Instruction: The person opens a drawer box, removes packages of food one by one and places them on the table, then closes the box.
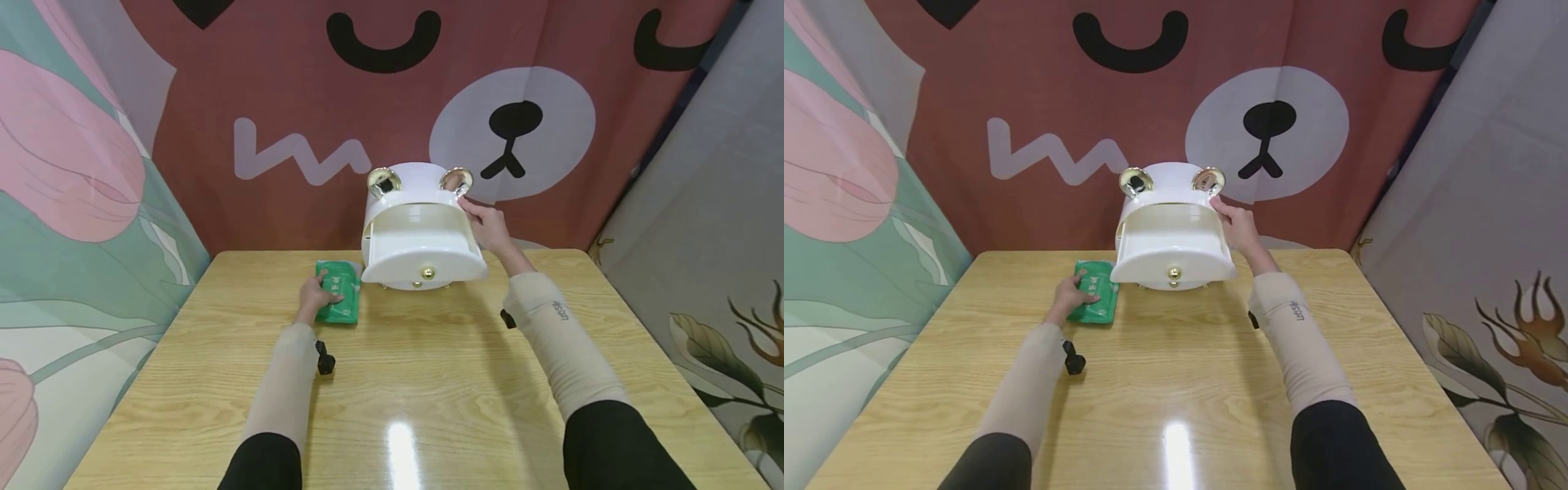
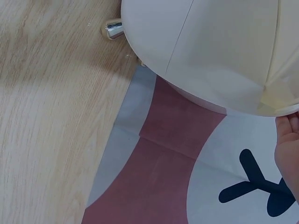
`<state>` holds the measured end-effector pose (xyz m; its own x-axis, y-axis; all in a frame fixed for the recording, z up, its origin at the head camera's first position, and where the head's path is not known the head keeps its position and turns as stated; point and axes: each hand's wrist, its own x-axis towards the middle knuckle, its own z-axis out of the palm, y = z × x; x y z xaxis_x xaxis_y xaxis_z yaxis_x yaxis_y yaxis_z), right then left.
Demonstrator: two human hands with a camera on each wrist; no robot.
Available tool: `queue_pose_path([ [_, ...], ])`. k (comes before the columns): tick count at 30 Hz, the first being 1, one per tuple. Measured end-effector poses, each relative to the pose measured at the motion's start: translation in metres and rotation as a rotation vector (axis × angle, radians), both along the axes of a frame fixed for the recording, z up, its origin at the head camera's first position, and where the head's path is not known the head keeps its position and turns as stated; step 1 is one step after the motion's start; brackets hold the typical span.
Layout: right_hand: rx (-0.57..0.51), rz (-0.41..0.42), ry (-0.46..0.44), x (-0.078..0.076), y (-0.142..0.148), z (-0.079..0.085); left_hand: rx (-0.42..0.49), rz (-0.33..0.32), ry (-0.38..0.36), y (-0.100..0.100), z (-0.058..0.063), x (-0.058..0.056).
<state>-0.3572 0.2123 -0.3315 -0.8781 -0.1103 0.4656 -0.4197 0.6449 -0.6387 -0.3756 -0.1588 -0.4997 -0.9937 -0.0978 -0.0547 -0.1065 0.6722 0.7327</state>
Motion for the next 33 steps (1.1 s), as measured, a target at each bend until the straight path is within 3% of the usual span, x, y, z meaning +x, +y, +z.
queue_pose_path([
  [2,0.004,0.001,0.008,0.000,0.000,0.000,0.019,-0.019,0.046,-0.011,-0.041,-0.030],
  [5,0.006,0.002,0.018,0.000,0.001,0.000,0.026,-0.030,0.064,-0.025,-0.092,-0.070],
  [8,0.008,0.002,0.031,0.000,0.001,0.000,0.036,-0.038,0.024,-0.026,-0.100,-0.077],
  [9,0.010,0.000,0.035,0.000,0.001,0.000,0.049,-0.043,0.013,-0.023,-0.088,-0.067],
  [12,0.013,-0.005,0.042,0.000,0.001,0.000,0.017,-0.014,0.035,-0.018,-0.083,-0.064],
  [15,0.013,-0.016,0.036,0.001,0.000,0.000,0.000,0.000,0.058,-0.020,-0.097,-0.076],
  [16,0.015,-0.021,0.034,0.001,0.000,0.000,-0.010,0.014,0.060,-0.023,-0.113,-0.090],
  [19,0.023,-0.030,0.029,0.002,0.000,-0.001,-0.005,0.018,0.081,-0.029,-0.138,-0.110],
  [23,0.035,-0.029,0.033,0.002,0.001,-0.002,-0.025,0.011,0.120,-0.031,-0.151,-0.120],
  [25,0.034,-0.028,0.038,0.003,0.001,-0.001,-0.074,-0.007,0.148,-0.030,-0.146,-0.116],
  [28,0.031,-0.031,0.043,0.003,0.001,0.000,-0.177,-0.022,0.160,-0.020,-0.114,-0.092],
  [33,0.039,-0.037,0.043,0.003,0.004,0.001,-0.249,-0.046,0.054,0.007,-0.018,-0.016],
])
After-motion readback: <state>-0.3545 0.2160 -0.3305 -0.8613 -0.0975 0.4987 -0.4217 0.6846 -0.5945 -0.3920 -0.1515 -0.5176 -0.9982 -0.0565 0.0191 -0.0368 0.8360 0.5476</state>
